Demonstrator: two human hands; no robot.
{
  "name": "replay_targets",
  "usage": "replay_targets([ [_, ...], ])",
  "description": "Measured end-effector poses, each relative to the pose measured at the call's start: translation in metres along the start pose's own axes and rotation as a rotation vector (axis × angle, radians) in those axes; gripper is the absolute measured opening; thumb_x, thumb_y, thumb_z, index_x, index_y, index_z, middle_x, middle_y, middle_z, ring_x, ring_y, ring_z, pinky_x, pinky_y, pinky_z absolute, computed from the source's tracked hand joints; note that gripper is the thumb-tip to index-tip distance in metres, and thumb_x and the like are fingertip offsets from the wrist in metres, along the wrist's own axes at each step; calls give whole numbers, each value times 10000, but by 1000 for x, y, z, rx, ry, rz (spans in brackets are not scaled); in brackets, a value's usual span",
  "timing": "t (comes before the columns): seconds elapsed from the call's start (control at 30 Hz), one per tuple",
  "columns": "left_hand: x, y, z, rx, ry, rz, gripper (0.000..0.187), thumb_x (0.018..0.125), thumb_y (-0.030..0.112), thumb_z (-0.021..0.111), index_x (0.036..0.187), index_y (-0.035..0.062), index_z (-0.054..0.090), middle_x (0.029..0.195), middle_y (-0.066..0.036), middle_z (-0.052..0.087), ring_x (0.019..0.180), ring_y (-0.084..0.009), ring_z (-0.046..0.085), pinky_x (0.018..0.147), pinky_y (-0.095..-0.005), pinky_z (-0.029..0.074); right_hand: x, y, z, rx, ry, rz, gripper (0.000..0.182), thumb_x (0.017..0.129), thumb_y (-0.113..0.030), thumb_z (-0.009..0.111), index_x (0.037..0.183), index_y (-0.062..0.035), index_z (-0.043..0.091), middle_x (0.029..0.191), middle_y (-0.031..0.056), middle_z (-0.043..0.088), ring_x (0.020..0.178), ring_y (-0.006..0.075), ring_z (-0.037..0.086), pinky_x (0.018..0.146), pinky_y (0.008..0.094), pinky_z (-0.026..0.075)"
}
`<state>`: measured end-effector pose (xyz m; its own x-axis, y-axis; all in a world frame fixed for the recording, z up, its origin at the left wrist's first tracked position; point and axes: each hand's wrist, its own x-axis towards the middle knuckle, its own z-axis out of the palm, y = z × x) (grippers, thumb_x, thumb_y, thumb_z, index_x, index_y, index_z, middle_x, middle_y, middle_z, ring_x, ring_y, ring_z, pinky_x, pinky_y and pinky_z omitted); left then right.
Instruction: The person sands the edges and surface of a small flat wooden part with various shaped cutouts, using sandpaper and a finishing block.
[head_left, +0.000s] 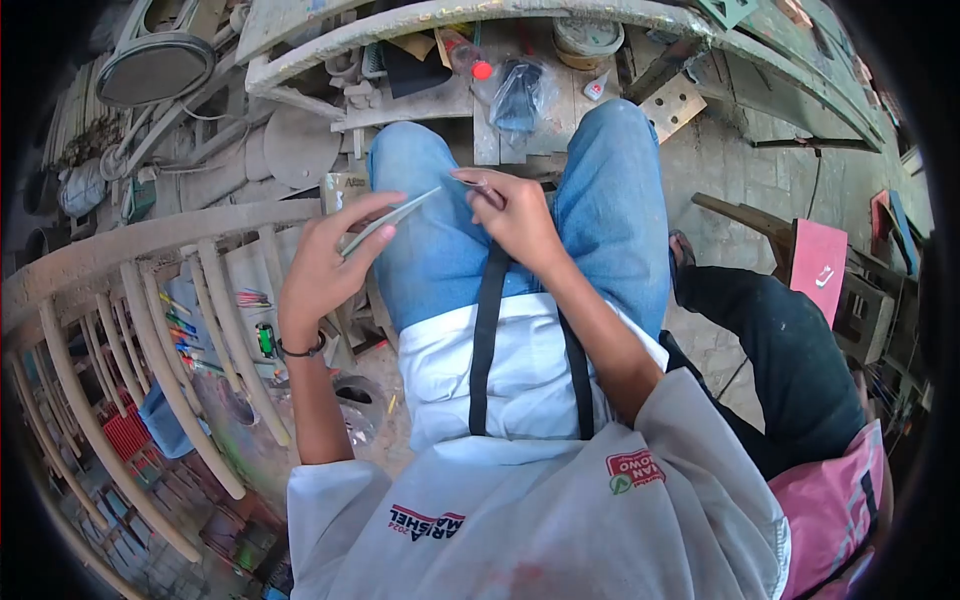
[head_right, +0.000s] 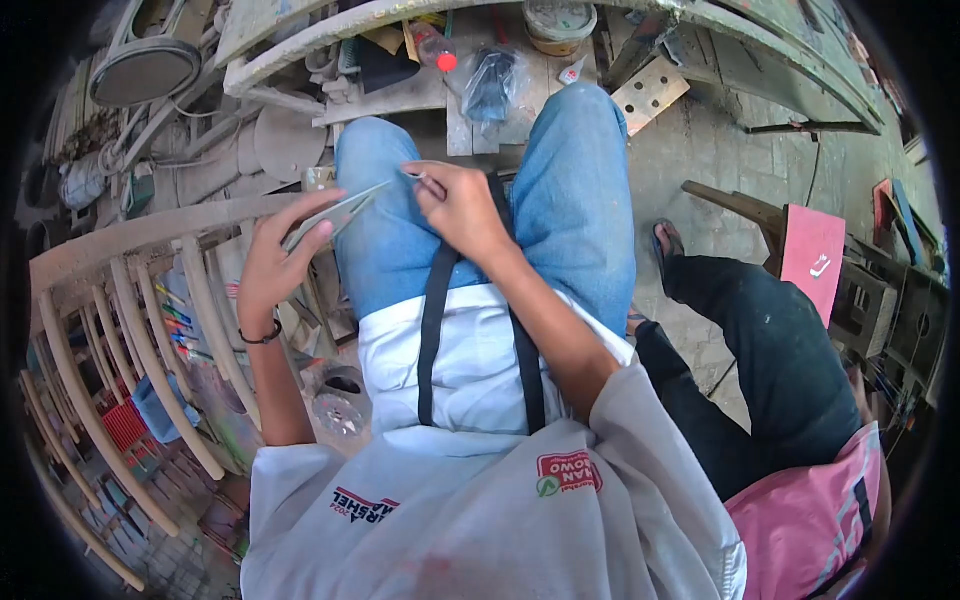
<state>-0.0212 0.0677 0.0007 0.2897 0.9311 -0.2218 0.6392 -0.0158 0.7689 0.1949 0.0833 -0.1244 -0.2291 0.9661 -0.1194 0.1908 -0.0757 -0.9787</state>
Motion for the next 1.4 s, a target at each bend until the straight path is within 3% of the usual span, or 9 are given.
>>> replay_targets([
  [0.1, 2, 1, 2, 3, 1, 64, 291, 929, 97, 589, 1205, 15, 631, 1038, -112, 707, 981, -153, 644, 898, -290, 476, 2, -12, 12, 11, 114, -369, 382, 774, 67, 603, 1149, 6, 641, 1154, 98, 624, 924, 123, 625, 766, 234, 498],
  [0.17, 1, 8, 0, 41, -20, 78, 285, 941, 102, 571, 1206, 17, 633, 1017, -100, 706, 962, -146, 638, 897, -292, 474, -4, -5, 22, 69, 93, -279, 382, 769, 81, 580, 1141, 16, 639, 1171, 118, 617, 923, 166, 633, 763, 257, 497],
  [0.23, 1, 17, -4, 126, -18, -125, 300, 966, 116, 538, 1247, 36, 606, 1054, -125, 700, 814, -182, 653, 797, -316, 508, -8, -9, 24, 57, 92, -271, 416, 755, 119, 543, 1147, 18, 640, 1233, 134, 613, 893, 182, 633, 728, 267, 495],
  [0.47, -5, 18, 2, -324, 154, -69, 337, 1023, 163, 426, 1301, 20, 551, 1014, -116, 675, 737, -153, 620, 714, -282, 503, -10, -19, 14, 63, 125, -316, 477, 757, 134, 552, 1200, -18, 645, 1276, 153, 619, 1015, 273, 655, 781, 314, 530],
  [0.87, 14, 5, 2, -103, 128, -59, 268, 1016, 199, 477, 1082, -24, 611, 753, -113, 645, 624, -176, 658, 580, -308, 476, 0, -25, 37, 25, 216, -604, 497, 727, 142, 563, 1193, -8, 645, 1264, 185, 624, 1011, 329, 651, 900, 378, 510],
  [1.0, 17, 13, 5, -4, 86, -95, 261, 1014, 192, 479, 1091, -22, 608, 752, -108, 644, 608, -178, 656, 569, -314, 475, 2, -34, 40, 69, 254, -508, 490, 716, 146, 565, 1179, 6, 641, 1249, 194, 627, 1015, 339, 650, 902, 369, 509],
  [1.1, 13, 9, 7, 31, 115, 5, 252, 1013, 177, 476, 1090, -29, 599, 766, -106, 644, 624, -176, 663, 574, -310, 476, 0, -71, 39, 129, 213, -586, 541, 725, 185, 532, 1215, -16, 638, 1280, 164, 623, 1161, 303, 624, 829, 315, 535],
  [1.27, 20, 2, 0, -86, 170, -104, 237, 1011, 158, 470, 1072, -40, 586, 804, -114, 653, 628, -177, 664, 589, -315, 484, 11, -36, 52, 89, 214, -502, 495, 695, 161, 565, 1168, 35, 638, 1281, 191, 611, 1092, 360, 621, 915, 374, 502],
  [1.4, 16, 2, 6, -39, 153, 43, 252, 1012, 178, 476, 1080, -39, 584, 797, -109, 648, 625, -179, 666, 586, -311, 485, -2, -76, 44, 184, 209, -548, 491, 703, 163, 544, 1165, 32, 645, 1275, 186, 619, 1044, 352, 649, 939, 367, 503],
])
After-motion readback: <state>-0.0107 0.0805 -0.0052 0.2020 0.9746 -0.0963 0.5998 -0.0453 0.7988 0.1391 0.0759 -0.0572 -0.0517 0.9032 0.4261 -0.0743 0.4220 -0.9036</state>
